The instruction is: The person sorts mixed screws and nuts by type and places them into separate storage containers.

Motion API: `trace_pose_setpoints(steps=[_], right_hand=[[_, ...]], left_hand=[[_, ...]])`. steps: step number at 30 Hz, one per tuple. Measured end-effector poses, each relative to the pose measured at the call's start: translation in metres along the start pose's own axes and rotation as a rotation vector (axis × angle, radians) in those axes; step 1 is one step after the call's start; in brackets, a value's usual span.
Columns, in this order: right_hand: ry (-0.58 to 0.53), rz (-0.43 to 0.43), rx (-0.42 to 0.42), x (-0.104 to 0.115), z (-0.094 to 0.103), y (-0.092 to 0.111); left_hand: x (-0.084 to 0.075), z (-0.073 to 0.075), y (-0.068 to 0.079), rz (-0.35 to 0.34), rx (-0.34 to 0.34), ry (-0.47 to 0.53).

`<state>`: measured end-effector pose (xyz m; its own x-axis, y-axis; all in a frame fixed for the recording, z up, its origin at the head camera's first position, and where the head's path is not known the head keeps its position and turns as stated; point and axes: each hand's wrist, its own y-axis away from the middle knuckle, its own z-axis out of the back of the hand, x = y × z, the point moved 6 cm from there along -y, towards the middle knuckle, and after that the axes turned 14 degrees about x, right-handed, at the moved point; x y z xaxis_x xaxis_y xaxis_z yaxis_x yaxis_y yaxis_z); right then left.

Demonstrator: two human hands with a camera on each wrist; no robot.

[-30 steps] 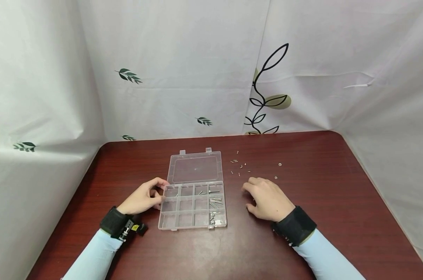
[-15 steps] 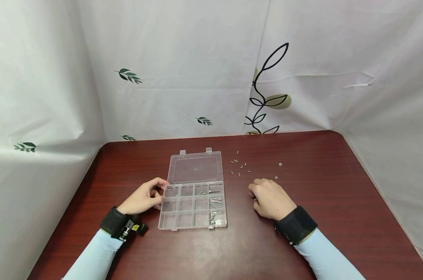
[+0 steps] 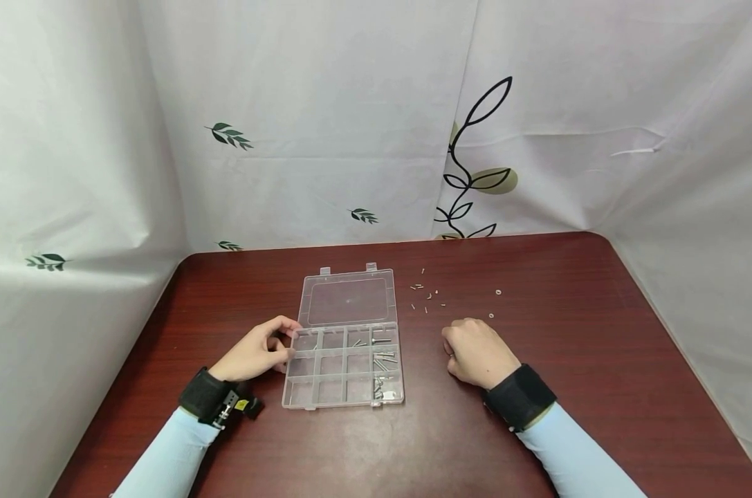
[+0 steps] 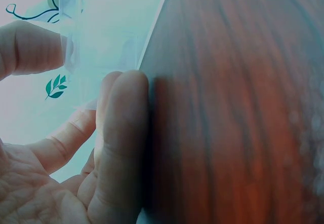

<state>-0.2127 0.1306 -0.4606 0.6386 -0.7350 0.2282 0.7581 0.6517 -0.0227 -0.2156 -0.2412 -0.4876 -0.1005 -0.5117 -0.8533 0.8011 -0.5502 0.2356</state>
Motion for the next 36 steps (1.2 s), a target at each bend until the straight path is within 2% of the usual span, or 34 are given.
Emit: trace_pose_setpoints(steps=[4,10,21,30,33,36], right_hand=[[-0.002,-0.002,-0.014,0.001,0.001,-0.001],[-0.029,0.034,-0.089,0.008,0.003,-0.002],[-0.141,0.207,-0.210,0.054,0.022,-0.001],[-0.151,0.340,-0.190,0.086,0.025,0.002],[-0.121,0.338,-0.154,0.088,0.024,0.003],[-0.098,0.296,-0.125,0.084,0.022,0.003]], left_hand=[[-0.001,0.000,0.000,0.003,-0.001,-0.001],[-0.001,-0.001,0.001,0.010,-0.004,-0.007],[-0.001,0.000,0.001,0.010,-0.003,-0.009],[-0.003,0.000,0.001,0.012,-0.003,-0.013],[-0.003,0.000,0.001,0.011,-0.004,-0.017],[-0.003,-0.001,0.001,0.012,-0.003,-0.013]])
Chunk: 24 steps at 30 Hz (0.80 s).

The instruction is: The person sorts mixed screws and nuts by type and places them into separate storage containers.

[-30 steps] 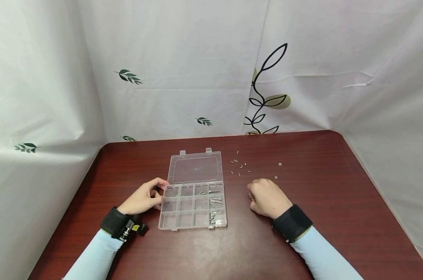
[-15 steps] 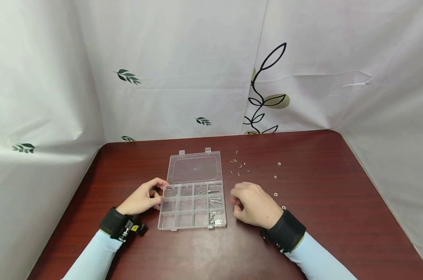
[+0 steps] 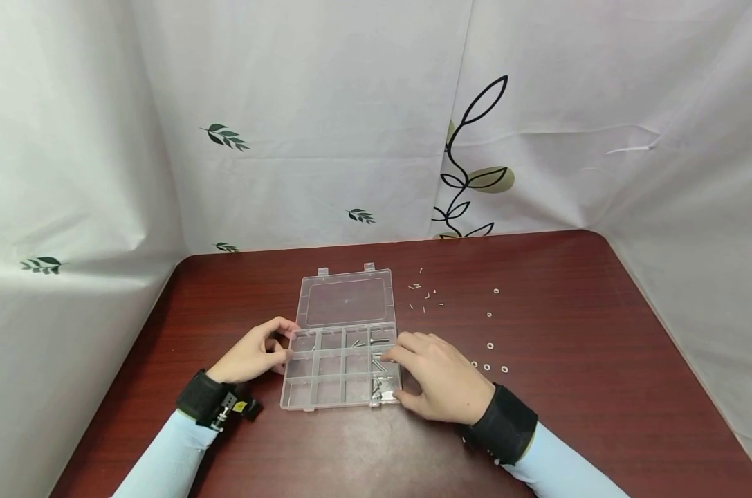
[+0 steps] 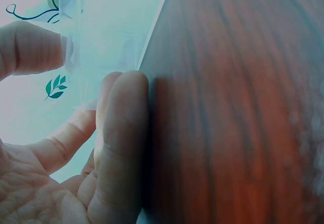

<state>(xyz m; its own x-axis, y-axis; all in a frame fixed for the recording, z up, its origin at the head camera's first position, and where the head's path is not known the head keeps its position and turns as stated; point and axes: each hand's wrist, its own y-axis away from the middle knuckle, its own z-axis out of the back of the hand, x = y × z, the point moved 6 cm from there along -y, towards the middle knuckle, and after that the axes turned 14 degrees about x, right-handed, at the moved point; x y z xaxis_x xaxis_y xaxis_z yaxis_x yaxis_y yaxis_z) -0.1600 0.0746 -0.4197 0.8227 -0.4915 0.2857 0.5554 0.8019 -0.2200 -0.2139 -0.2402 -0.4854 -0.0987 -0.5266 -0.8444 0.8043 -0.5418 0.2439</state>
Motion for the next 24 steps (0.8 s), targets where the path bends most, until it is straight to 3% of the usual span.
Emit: trace_pose_setpoints(steps=[16,24], right_hand=[[0.026,-0.098,0.036,-0.033,0.003,0.008],[0.037,-0.234,0.156,-0.066,0.005,0.027]], left_hand=[[0.000,0.001,0.000,-0.013,-0.010,0.008],[0.001,0.001,0.000,-0.016,-0.004,0.019]])
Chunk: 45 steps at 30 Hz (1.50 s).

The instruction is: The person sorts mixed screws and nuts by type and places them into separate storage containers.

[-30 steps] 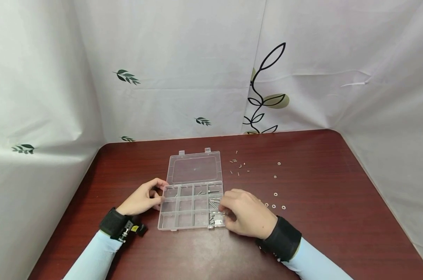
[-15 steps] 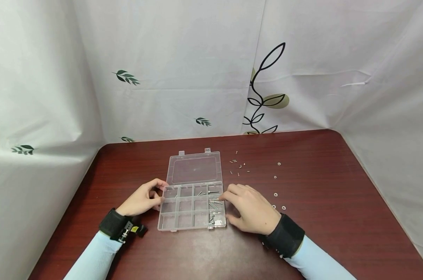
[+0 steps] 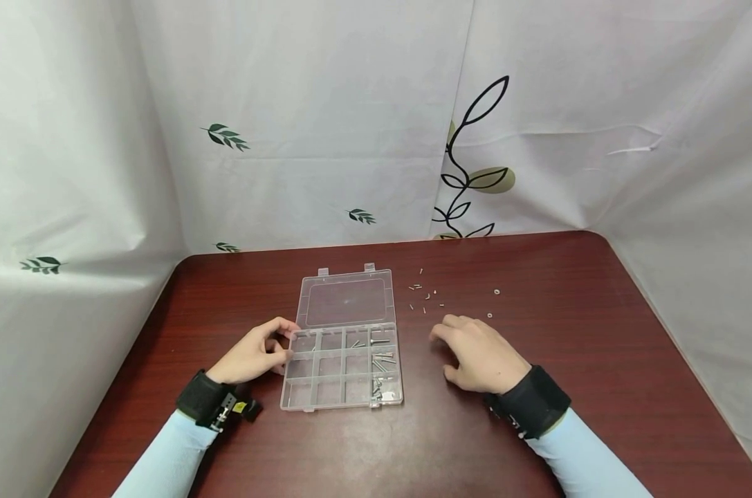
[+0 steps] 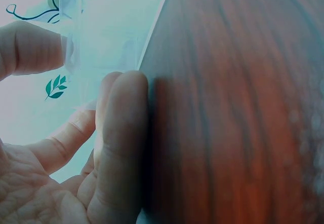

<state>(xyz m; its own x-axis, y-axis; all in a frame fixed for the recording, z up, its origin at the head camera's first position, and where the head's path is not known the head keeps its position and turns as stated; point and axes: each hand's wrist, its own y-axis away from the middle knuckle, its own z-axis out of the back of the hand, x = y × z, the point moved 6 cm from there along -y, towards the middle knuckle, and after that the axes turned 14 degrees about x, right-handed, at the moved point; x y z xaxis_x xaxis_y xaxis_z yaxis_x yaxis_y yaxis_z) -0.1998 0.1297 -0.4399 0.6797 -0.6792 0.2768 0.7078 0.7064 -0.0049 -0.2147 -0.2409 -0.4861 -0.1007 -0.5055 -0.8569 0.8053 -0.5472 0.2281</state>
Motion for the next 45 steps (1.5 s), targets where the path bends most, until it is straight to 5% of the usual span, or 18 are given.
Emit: trace_pose_setpoints(steps=[14,45], right_hand=[[0.038,-0.123,0.068,-0.022,-0.011,0.007],[0.017,-0.123,-0.003,-0.020,-0.020,-0.008]], left_hand=[[0.002,0.000,0.002,0.001,0.001,-0.002],[0.002,0.000,0.000,0.006,0.010,0.004]])
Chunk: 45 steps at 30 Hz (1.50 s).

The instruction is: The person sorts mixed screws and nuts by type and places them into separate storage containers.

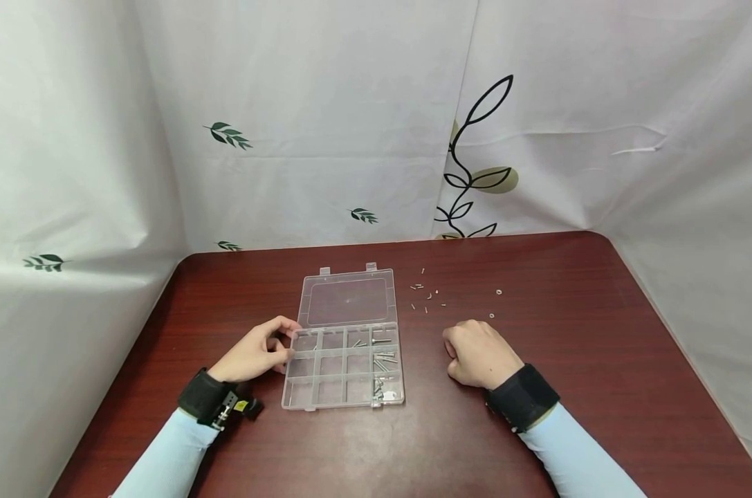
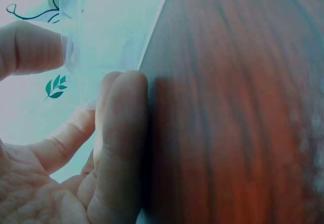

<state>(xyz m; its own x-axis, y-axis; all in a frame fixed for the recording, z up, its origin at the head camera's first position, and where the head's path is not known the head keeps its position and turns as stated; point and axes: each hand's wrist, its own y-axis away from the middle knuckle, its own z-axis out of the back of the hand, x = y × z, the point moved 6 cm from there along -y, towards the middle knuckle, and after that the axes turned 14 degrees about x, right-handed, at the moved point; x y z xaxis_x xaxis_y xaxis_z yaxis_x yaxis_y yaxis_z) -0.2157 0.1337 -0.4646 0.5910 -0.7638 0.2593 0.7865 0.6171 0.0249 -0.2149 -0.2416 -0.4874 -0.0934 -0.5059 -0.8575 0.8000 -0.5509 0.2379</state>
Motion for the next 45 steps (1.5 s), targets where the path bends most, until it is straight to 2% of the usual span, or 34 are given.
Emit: trace_pose_setpoints(steps=[14,25,33,45], right_hand=[[0.021,-0.063,0.019,-0.0021,-0.0010,-0.0006],[0.028,-0.057,-0.002,-0.0007,0.0011,0.0011],[0.021,-0.067,0.027,-0.0011,0.0076,0.0061],[0.034,-0.068,-0.011,0.0030,0.0059,0.0040]], left_hand=[[-0.0012,-0.0002,0.0005,0.008,-0.007,0.004],[0.0011,0.0000,0.0007,0.003,-0.006,0.005],[0.0014,-0.0007,0.0004,0.003,-0.004,0.014],[-0.0007,-0.0008,0.0003,0.004,-0.005,0.006]])
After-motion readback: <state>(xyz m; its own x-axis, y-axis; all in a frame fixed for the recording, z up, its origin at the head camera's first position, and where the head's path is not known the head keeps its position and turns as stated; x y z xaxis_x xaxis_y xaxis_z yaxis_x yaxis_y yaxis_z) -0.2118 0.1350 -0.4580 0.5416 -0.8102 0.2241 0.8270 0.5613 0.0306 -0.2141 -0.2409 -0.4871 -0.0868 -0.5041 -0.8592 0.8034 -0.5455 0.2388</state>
